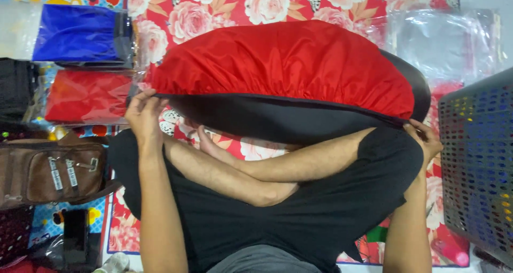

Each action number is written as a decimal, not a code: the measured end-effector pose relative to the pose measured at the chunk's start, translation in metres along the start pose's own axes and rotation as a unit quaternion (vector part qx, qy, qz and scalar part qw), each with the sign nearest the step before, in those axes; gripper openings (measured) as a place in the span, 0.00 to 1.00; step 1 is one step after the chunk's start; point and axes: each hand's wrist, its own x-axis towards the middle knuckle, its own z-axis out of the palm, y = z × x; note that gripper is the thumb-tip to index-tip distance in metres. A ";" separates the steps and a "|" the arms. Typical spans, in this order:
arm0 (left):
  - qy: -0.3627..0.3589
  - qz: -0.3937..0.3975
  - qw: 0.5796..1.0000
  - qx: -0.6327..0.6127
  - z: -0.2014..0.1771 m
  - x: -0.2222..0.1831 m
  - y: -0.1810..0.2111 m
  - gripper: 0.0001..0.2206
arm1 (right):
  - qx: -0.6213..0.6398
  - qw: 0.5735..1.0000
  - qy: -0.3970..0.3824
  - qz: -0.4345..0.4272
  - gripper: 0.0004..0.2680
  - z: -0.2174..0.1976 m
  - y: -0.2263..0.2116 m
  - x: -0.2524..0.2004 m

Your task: Folding a red fabric seat cover and inserting it into a clear plastic bag for packaging.

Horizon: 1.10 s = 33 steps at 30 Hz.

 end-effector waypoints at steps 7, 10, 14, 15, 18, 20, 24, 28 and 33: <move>-0.008 -0.034 0.999 -0.026 0.004 -0.004 0.004 0.06 | -0.077 0.990 -0.047 -0.105 0.15 -0.026 -0.032 0.005; -0.011 -0.029 0.999 0.021 0.009 -0.017 0.019 0.07 | -0.126 0.963 -0.057 -0.232 0.14 -0.006 -0.131 -0.024; -0.026 0.003 0.998 0.064 0.001 -0.015 0.006 0.07 | -0.211 0.886 -0.147 -0.386 0.09 0.078 -0.222 -0.094; -0.022 0.019 0.999 0.040 0.001 -0.013 0.004 0.09 | -0.208 0.859 -0.181 -0.431 0.06 0.105 -0.219 -0.101; -0.019 0.031 0.999 0.008 -0.008 -0.007 -0.009 0.12 | -0.252 0.797 -0.214 -0.506 0.07 0.171 -0.191 -0.113; -0.023 0.040 0.999 -0.006 -0.005 0.004 -0.010 0.12 | -0.292 0.760 -0.204 -0.544 0.09 0.207 -0.173 -0.106; -0.024 0.039 0.999 -0.013 -0.009 -0.001 -0.018 0.13 | -0.314 0.756 -0.191 -0.541 0.04 0.227 -0.150 -0.098; -0.021 0.039 0.999 -0.022 -0.006 0.002 -0.015 0.15 | -0.264 0.771 -0.158 -0.558 0.05 0.228 -0.145 -0.099; -0.017 -0.022 0.998 -0.048 0.001 -0.005 0.001 0.17 | -0.269 0.769 -0.150 -0.559 0.04 0.228 -0.147 -0.109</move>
